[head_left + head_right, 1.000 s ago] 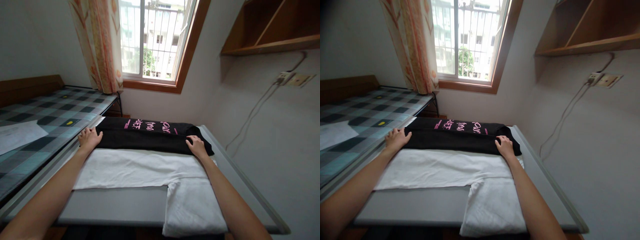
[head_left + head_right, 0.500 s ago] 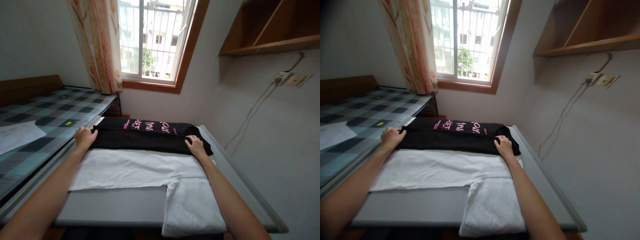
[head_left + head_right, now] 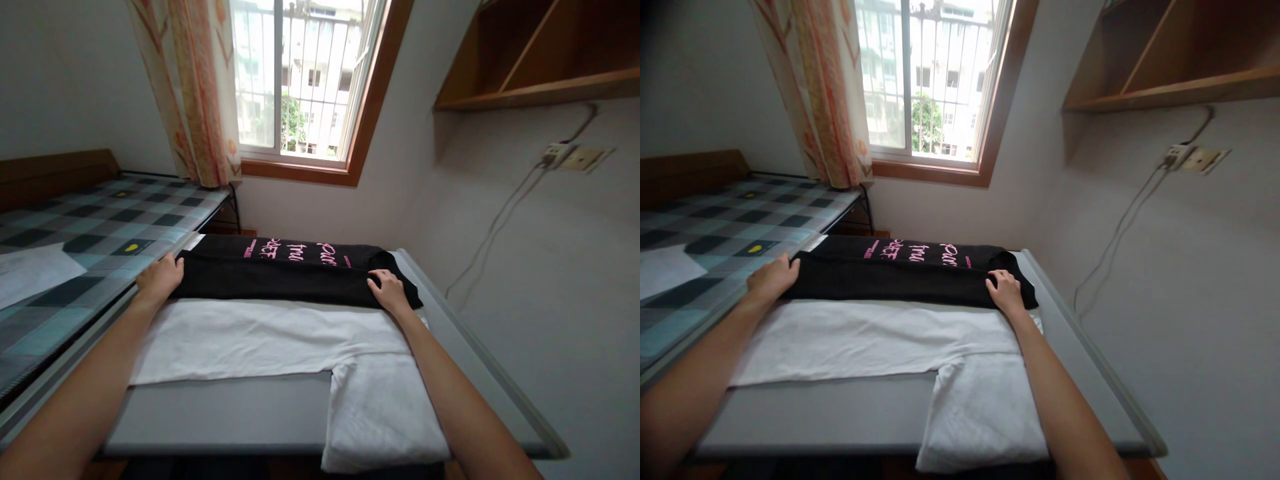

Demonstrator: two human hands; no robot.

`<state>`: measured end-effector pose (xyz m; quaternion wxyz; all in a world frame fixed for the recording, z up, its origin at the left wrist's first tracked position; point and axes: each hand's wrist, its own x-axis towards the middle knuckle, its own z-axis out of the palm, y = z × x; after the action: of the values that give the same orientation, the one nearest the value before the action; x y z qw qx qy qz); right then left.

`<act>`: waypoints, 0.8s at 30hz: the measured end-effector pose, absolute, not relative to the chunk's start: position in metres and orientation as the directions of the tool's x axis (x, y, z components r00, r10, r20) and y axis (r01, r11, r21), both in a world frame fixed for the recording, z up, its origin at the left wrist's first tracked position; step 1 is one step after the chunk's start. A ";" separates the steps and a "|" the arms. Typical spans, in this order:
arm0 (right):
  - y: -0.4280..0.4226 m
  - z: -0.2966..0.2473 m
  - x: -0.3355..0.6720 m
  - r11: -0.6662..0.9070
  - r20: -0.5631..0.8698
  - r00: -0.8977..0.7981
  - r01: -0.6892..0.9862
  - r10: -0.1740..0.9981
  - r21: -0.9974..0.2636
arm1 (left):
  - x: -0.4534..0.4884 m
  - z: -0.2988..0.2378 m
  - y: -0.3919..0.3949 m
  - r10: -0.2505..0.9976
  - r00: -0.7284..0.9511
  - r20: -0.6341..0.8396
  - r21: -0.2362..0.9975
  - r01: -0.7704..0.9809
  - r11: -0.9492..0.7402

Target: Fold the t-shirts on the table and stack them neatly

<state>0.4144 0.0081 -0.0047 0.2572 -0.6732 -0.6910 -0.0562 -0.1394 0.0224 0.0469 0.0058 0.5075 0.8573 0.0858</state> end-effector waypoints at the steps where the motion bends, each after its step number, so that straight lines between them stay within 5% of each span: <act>1: 0.008 -0.004 0.414 0.086 0.430 0.040 0.960 0.902 -0.268 | -0.142 0.047 0.023 0.871 -0.484 0.086 0.160 0.869 0.468; 11: 0.007 -0.001 0.414 0.086 0.423 0.039 0.958 0.905 -0.273 | -0.154 0.043 0.023 0.873 -0.481 0.082 0.151 0.872 0.466; 16: 0.006 -0.001 0.414 0.090 0.427 0.031 0.961 0.904 -0.261 | -0.122 0.031 0.023 0.895 -0.144 0.422 0.094 0.989 0.115; 21: -0.003 0.020 0.395 0.240 0.504 -0.084 0.937 0.860 -0.253 | -0.096 0.009 0.033 0.928 0.186 0.323 0.169 0.953 -0.250; 24: -0.025 0.052 0.358 0.469 0.356 -0.321 0.728 0.877 -0.499 | -0.094 -0.001 0.036 0.938 0.195 0.287 0.168 0.954 -0.249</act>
<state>0.3577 -0.0248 0.0525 0.2993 -0.4997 -0.8032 0.1246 -0.0942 0.0361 -0.0006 -0.0236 0.7725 0.6123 0.1668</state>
